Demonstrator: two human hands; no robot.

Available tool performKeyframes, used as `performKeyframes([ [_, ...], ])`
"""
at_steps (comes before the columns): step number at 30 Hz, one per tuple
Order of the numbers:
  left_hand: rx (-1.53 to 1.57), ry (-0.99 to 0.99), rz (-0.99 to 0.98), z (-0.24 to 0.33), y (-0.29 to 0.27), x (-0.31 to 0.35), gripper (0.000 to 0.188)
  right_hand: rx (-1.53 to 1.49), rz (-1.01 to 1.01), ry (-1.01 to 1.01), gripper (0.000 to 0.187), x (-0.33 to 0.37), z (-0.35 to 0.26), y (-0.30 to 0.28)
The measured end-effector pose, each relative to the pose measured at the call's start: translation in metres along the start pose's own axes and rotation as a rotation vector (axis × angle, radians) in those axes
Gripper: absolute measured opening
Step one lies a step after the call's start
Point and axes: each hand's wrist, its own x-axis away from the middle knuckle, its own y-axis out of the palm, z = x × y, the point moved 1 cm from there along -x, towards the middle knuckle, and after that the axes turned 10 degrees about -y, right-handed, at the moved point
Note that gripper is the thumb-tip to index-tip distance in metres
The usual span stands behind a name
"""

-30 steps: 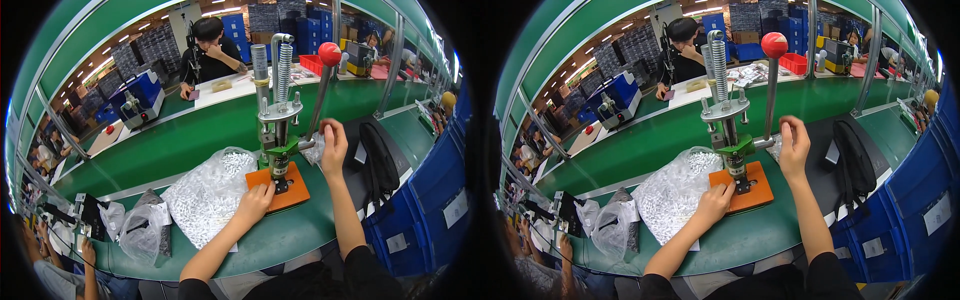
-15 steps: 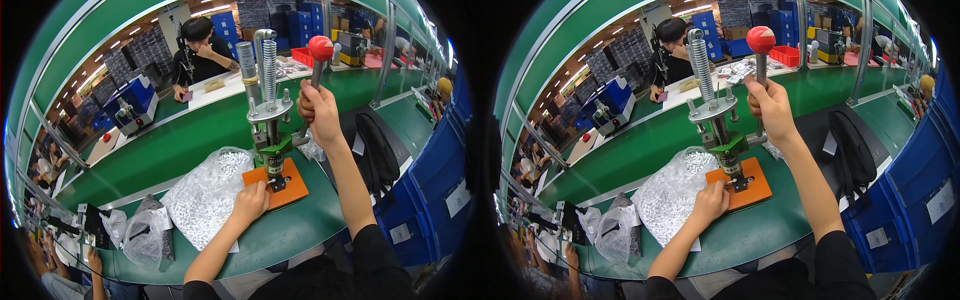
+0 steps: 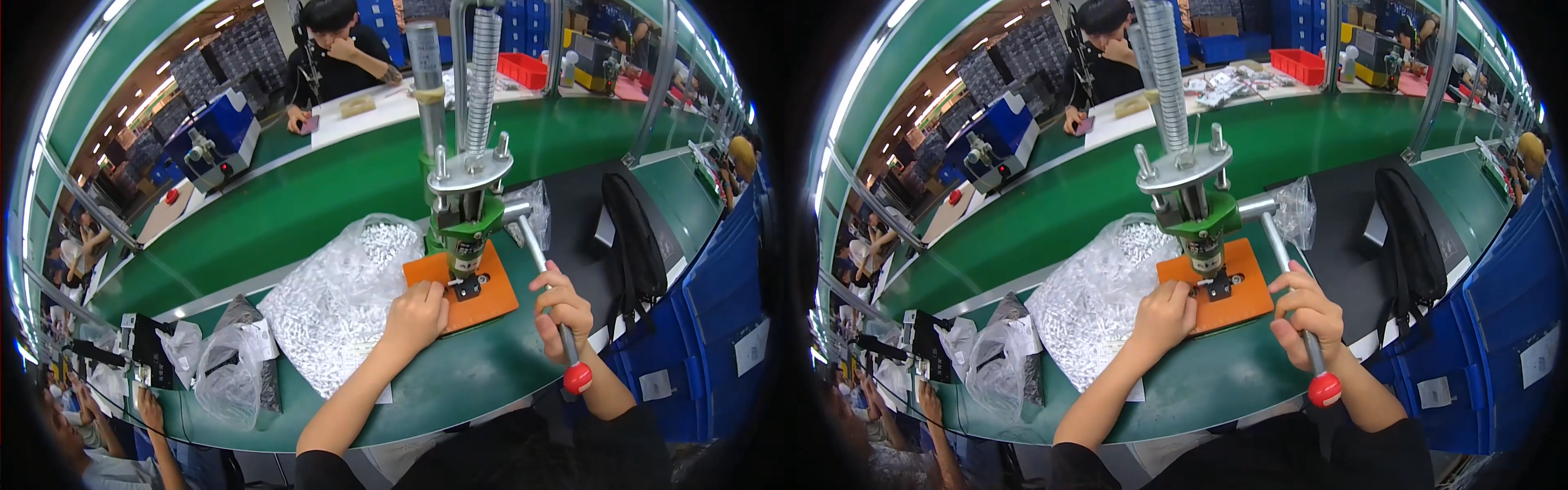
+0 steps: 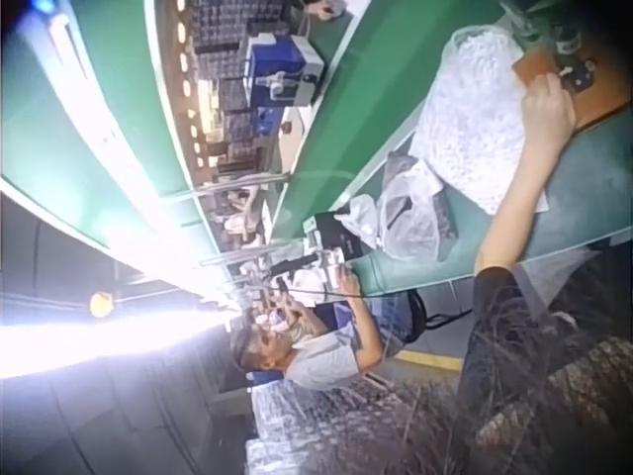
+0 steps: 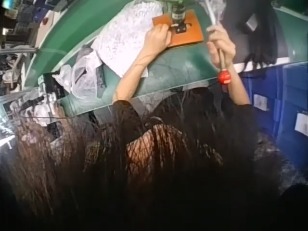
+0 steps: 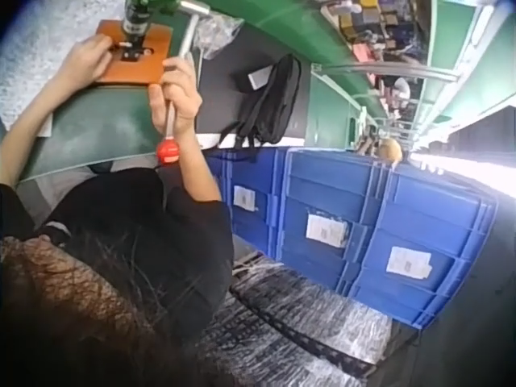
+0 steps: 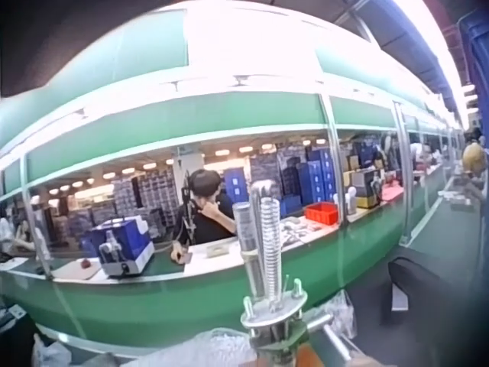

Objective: Assembling small electrical bulb components using a manual press machine on a factory assembly line.

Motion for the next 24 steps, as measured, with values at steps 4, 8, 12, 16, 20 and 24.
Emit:
performKeyframes([
  [4,0.012,-0.034,-0.016,0.000,-0.003,-0.004,0.009,-0.018,0.069,-0.026,0.025,0.009,0.010,0.006],
  [8,0.014,-0.033,-0.009,0.002,0.000,-0.007,0.013,0.075,0.065,-0.195,0.023,0.037,0.039,0.015],
  [12,-0.025,0.007,-0.052,0.005,-0.002,-0.009,0.014,0.083,0.066,-0.175,0.022,0.036,0.032,0.014],
  [16,-0.039,0.010,-0.067,-0.001,0.001,-0.006,0.014,0.119,0.060,-0.153,0.022,0.025,0.025,0.014],
  [20,-0.016,-0.013,-0.052,0.000,0.001,-0.005,0.011,-0.009,0.028,-0.221,0.012,-0.026,0.011,-0.004],
  [24,-0.011,-0.064,-0.074,-0.003,-0.004,-0.003,0.013,-0.230,0.282,0.002,0.022,-0.090,0.030,0.015],
])
